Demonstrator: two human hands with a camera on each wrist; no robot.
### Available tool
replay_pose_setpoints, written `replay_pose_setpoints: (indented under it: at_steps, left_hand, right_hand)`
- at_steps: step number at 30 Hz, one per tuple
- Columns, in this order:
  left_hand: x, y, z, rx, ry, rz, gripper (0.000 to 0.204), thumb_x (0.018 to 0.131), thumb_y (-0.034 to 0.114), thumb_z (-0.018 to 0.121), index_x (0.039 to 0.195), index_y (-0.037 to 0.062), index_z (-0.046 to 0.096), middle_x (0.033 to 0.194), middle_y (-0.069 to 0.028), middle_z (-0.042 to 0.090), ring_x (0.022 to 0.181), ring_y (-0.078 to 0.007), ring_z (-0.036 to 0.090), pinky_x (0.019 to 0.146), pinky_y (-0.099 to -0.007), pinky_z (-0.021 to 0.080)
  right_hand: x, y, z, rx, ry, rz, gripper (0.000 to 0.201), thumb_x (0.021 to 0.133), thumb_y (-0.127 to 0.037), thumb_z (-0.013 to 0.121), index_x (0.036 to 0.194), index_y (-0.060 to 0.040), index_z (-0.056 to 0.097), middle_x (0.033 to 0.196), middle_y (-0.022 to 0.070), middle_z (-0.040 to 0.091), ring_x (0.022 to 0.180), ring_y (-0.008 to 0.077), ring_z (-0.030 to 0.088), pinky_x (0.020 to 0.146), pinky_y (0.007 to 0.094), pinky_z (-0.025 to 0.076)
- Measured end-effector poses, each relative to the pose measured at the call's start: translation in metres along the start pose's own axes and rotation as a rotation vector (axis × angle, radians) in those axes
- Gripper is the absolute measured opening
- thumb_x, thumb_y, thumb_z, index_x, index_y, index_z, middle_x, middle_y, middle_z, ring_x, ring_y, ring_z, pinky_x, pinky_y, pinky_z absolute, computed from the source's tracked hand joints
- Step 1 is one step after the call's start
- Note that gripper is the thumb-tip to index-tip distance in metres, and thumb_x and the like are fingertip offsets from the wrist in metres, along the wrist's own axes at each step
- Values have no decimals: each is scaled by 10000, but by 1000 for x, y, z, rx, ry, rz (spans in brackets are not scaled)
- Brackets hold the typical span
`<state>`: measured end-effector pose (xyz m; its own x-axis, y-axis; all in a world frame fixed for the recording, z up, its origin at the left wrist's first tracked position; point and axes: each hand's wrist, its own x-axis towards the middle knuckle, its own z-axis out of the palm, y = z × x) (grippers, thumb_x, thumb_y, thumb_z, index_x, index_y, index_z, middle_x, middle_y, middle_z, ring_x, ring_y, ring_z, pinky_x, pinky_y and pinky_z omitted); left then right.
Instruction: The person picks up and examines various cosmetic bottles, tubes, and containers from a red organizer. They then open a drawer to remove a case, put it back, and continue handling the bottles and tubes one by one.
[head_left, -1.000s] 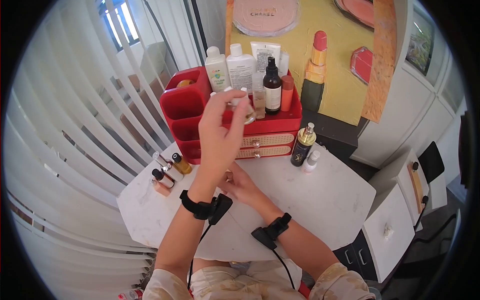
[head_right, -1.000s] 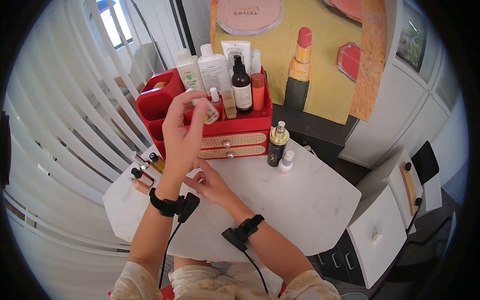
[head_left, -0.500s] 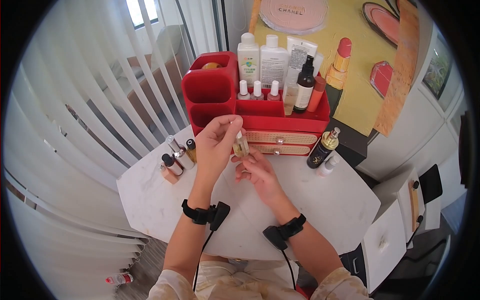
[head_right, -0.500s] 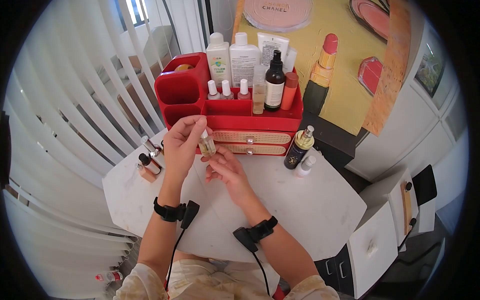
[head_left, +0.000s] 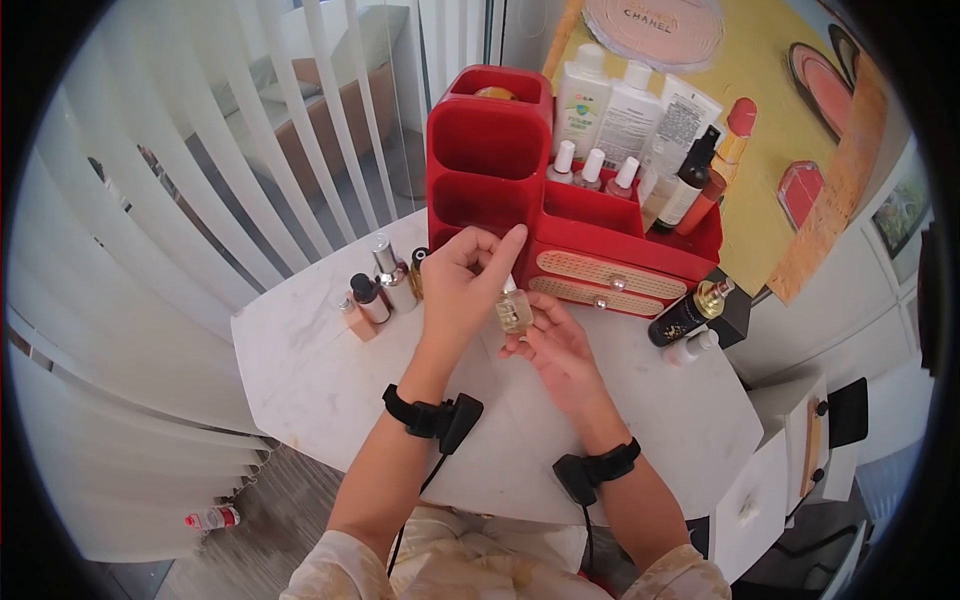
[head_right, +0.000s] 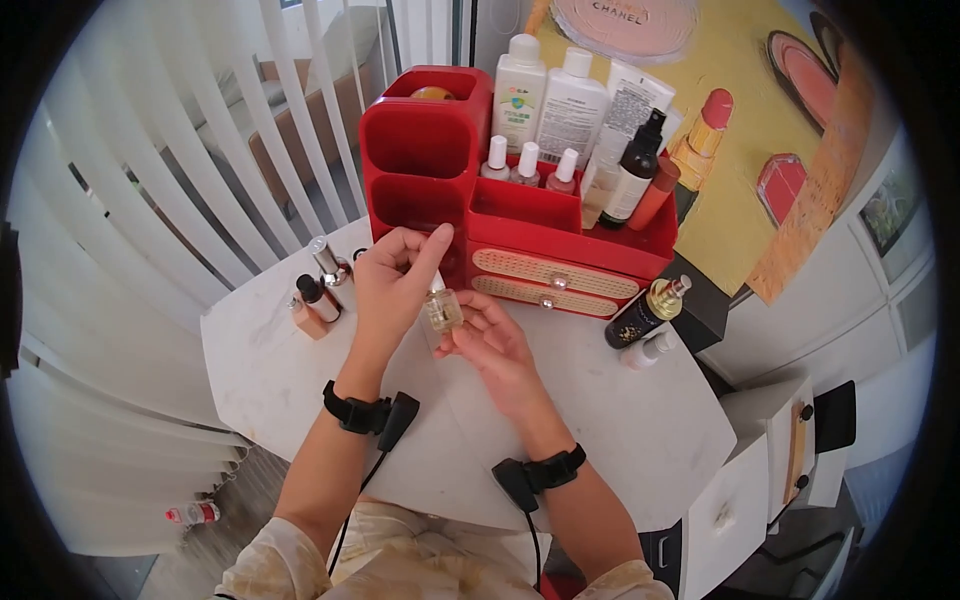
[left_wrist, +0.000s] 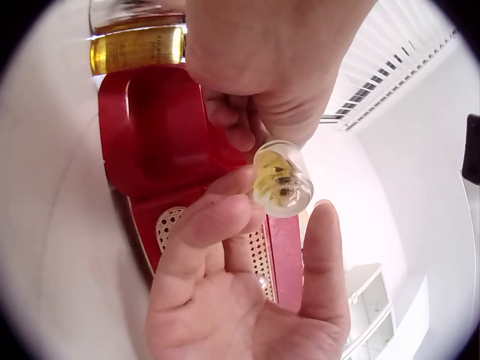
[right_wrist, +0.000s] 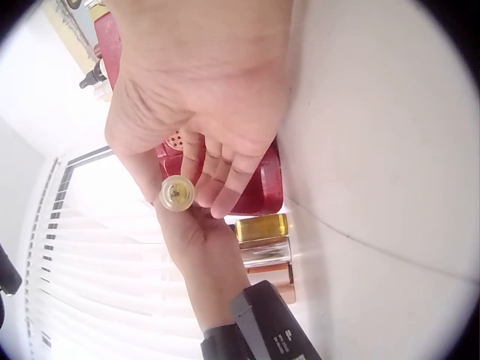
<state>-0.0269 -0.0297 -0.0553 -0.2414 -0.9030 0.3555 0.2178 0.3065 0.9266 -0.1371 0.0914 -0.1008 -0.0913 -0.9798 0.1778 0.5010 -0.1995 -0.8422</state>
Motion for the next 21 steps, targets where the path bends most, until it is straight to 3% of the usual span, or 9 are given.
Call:
replay_pose_setpoints:
  at_steps: [5, 8, 11, 17, 21]
  left_hand:
    - [-2, -1, 0, 103, -21, -10, 442, 928, 311, 778, 645, 11, 622, 522, 27, 496, 522, -28, 409, 468, -248, 324]
    - [-4, 3, -2, 165, -51, -27, 496, 969, 324, 739, 593, 61, 548, 548, 63, 502, 535, -12, 416, 487, -221, 321]
    - [-2, -4, -1, 148, 6, 25, 539, 945, 387, 751, 600, 1, 601, 499, 5, 467, 504, -54, 393, 461, -274, 324]
    - [-1, -2, 0, 86, 6, -62, 583, 984, 432, 685, 616, -18, 628, 510, -15, 497, 514, -68, 419, 484, -284, 362]
    - [1, -8, -2, 97, 3, -29, 594, 987, 445, 676, 617, -18, 633, 515, -20, 519, 521, -69, 448, 498, -281, 383]
  right_hand:
    - [-1, 4, -1, -46, -5, 5, 423, 997, -102, 631, 1384, -26, 479, 1228, 84, 630, 1000, 145, 637, 913, 360, 536]
    - [-1, 3, 1, -81, 6, 26, 414, 1005, -112, 629, 1382, -26, 481, 1222, 103, 648, 993, 146, 646, 911, 359, 538]
    - [0, 2, 0, -37, 11, 56, 411, 1016, -145, 626, 1383, -27, 485, 1213, 120, 665, 987, 152, 660, 914, 362, 542]
    - [-1, 3, -1, 59, 29, 84, 415, 1027, -185, 609, 1385, -10, 494, 1210, 135, 669, 994, 174, 679, 933, 384, 560]
    - [-1, 4, -3, 73, 21, 96, 405, 1040, -202, 578, 1384, -1, 503, 1211, 144, 668, 981, 182, 683, 921, 386, 570]
